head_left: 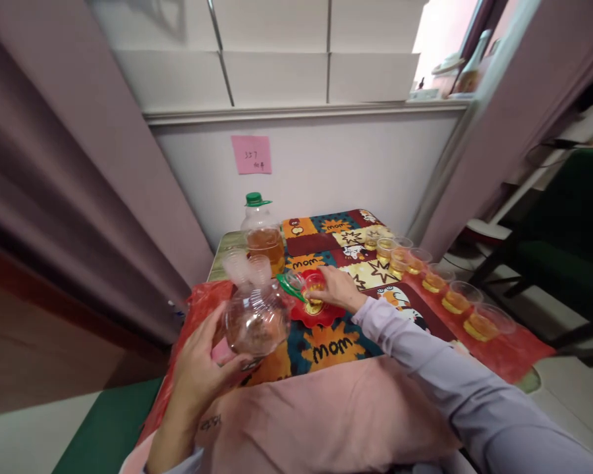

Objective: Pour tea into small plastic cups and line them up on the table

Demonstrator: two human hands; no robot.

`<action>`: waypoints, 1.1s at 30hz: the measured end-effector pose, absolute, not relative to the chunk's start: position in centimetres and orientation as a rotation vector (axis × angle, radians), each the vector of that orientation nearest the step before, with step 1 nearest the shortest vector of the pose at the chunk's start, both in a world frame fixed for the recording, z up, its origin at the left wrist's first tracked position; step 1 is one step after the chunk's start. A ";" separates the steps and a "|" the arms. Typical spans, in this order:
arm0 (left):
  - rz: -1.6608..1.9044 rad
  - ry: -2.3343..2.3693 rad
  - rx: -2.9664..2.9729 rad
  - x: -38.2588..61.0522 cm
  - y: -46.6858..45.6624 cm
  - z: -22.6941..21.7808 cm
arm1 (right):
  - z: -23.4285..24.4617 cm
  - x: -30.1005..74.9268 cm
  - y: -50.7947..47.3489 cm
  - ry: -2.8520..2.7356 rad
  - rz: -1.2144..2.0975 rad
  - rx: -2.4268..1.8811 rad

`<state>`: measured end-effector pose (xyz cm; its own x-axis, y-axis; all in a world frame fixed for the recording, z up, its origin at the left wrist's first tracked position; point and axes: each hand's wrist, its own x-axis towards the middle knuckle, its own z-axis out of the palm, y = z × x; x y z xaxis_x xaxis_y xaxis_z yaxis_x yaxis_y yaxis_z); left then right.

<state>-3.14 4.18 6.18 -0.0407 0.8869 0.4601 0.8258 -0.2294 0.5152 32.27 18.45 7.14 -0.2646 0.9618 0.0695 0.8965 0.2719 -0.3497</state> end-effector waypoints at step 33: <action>1.038 1.941 2.159 -4.1 4.7 5.8 | 12.1 54.1 17.7 -2.040 -0.023 -2.164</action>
<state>-4.14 4.72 5.80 -0.0185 0.9007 0.4341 0.8611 -0.2064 0.4647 54.13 17.69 12.05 0.0657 0.9899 0.1258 0.9925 -0.0518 -0.1106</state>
